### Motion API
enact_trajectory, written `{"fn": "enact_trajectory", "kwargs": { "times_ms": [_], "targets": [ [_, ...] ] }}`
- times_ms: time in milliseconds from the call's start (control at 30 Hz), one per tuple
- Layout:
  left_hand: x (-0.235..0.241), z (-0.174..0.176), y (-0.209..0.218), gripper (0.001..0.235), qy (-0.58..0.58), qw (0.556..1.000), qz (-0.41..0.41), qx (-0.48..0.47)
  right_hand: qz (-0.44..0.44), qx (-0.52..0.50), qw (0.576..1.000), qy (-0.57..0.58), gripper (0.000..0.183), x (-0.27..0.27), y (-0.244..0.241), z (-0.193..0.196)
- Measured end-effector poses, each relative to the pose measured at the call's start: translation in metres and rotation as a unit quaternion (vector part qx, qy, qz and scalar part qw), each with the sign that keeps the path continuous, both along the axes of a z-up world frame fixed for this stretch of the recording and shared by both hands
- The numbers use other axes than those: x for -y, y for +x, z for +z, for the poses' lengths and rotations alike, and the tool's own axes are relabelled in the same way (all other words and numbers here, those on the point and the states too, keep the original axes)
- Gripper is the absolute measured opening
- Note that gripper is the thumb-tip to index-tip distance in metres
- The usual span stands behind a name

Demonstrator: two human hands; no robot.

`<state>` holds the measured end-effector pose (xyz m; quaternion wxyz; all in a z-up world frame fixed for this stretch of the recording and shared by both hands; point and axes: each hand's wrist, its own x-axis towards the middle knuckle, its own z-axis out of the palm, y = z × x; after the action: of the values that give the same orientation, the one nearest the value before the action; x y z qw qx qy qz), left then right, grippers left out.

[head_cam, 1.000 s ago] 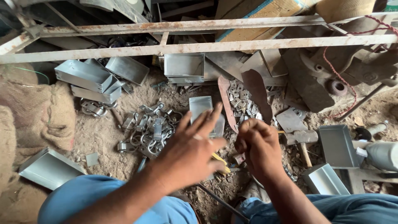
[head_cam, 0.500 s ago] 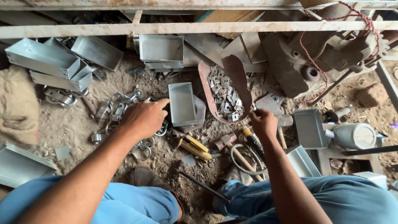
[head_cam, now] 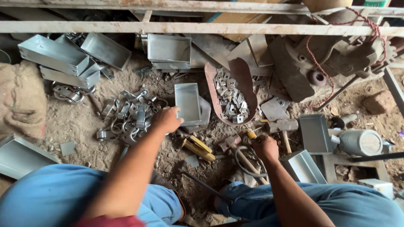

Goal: The person positions metal panels and components on the ground, using a hammer to shape and align them before welding the pieces together with a handheld welding tool.

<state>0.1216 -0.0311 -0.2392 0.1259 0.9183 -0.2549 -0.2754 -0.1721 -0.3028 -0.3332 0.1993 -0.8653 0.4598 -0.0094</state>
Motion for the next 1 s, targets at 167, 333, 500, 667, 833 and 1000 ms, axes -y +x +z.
{"fn": "enact_trajectory", "kwargs": {
  "times_ms": [167, 333, 500, 667, 833, 1000],
  "targets": [
    [0.012, -0.055, -0.037, 0.067, -0.033, 0.996, 0.081, -0.013, 0.089, -0.012, 0.991, 0.102, 0.029, -0.009, 0.007, 0.000],
    [0.015, -0.077, -0.054, 0.028, -0.059, 0.995, 0.050, 0.070, 0.176, -0.009, 0.982, 0.063, 0.024, -0.042, 0.015, 0.007],
    [0.027, -0.066, -0.064, 0.029, -0.006, 0.996, 0.013, 0.094, 0.277, -0.130, 0.942, 0.134, 0.026, -0.087, 0.035, 0.023],
    [0.020, -0.076, -0.059, 0.018, -0.011, 0.991, -0.038, 0.124, 0.401, -0.187, 0.875, 0.196, 0.036, -0.143, 0.028, 0.028],
    [0.016, -0.091, -0.052, 0.018, 0.002, 0.987, -0.080, 0.137, 0.465, -0.267, 0.831, 0.147, 0.040, -0.176, 0.014, 0.015],
    [0.007, -0.088, -0.050, 0.016, -0.029, 0.980, -0.104, 0.165, 0.409, -0.262, 0.859, 0.161, 0.024, -0.194, 0.006, -0.001]
  ]
}}
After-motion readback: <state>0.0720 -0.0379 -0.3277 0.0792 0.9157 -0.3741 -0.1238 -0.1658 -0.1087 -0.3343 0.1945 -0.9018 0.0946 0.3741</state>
